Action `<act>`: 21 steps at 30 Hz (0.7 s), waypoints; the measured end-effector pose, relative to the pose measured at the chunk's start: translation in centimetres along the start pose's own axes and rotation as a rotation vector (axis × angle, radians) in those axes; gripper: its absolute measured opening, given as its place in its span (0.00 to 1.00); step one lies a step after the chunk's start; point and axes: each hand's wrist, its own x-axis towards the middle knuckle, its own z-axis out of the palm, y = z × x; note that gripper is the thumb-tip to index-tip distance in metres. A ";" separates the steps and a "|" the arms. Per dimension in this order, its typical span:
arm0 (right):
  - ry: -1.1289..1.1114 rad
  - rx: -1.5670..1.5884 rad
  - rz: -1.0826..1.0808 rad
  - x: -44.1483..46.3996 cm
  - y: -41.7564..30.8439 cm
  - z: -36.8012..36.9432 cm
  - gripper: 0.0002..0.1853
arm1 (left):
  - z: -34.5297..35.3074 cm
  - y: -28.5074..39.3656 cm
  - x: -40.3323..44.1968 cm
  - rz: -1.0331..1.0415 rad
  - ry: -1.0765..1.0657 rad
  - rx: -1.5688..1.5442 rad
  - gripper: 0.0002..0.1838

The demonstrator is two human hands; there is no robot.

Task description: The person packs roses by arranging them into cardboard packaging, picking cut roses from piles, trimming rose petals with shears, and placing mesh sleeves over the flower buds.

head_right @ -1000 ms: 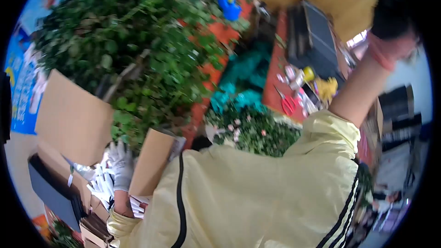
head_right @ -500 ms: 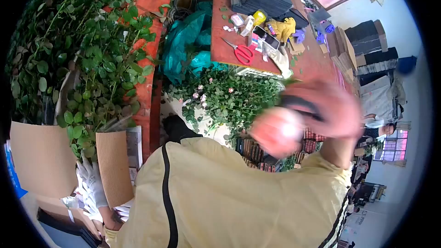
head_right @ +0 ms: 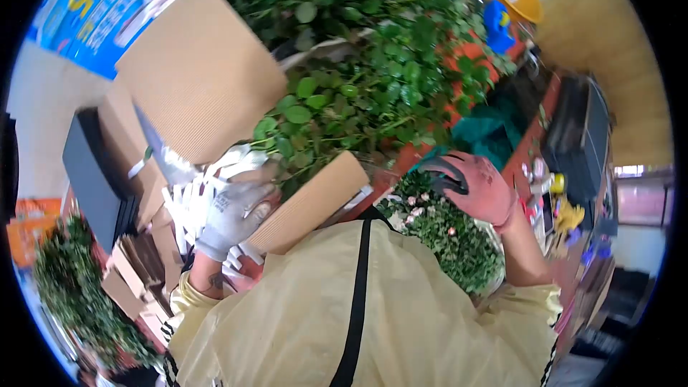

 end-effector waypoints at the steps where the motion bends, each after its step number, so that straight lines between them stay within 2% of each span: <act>1: -0.059 0.041 -0.132 3.0 -2.0 -1.0 0.23 | 1.0 -0.9 -0.7 0.043 0.080 -0.077 0.17; 2: -0.132 0.175 -0.256 6.0 -3.0 -0.9 0.21 | 1.7 -1.4 -1.0 0.011 0.109 -0.080 0.17; 3: -0.071 0.121 -0.372 8.1 -3.7 0.1 0.21 | 2.0 -1.9 -1.3 -0.001 0.080 -0.151 0.17; 4: -0.328 0.136 -0.232 11.1 -7.5 -0.5 0.20 | 2.1 -2.2 -1.6 -0.008 0.055 -0.222 0.17; 6: -0.073 -0.092 -0.539 14.8 -8.7 3.7 0.17 | 2.2 -2.2 -1.6 -0.031 0.103 -0.252 0.18; 8: -0.265 -0.217 -0.558 19.2 -10.1 7.7 0.15 | 2.4 -2.5 -1.6 -0.042 0.013 -0.253 0.18; 9: -0.274 -0.267 -0.690 21.3 -10.1 9.9 0.16 | 2.7 -2.8 -1.7 -0.067 -0.004 -0.269 0.19; 10: -0.296 -0.284 -0.724 22.4 -10.6 11.1 0.16 | 2.7 -2.8 -1.7 -0.085 0.033 -0.284 0.19; 12: -0.386 -0.515 -0.679 23.7 -11.4 13.1 0.16 | 2.6 -2.3 -1.8 -0.004 0.210 -0.222 0.20; 14: -0.435 -0.507 -0.682 24.2 -10.7 14.6 0.19 | 2.6 -2.3 -1.8 -0.052 0.300 -0.277 0.21; 16: -0.314 -0.305 -0.578 24.1 -9.0 15.9 0.20 | 3.6 -3.3 -1.5 -0.087 0.140 -0.235 0.21; 18: -0.365 -0.385 -0.609 23.6 -9.2 15.1 0.24 | 2.6 -2.9 -2.1 -0.110 0.148 -0.333 0.20; 20: -0.348 -0.486 -0.772 22.9 -9.2 14.6 0.24 | 2.3 -2.9 -2.2 -0.209 -0.120 -0.380 0.19; 21: -0.452 -0.430 -0.785 22.9 -8.8 14.7 0.24 | 3.8 -3.4 -2.7 -0.151 0.017 -0.315 0.19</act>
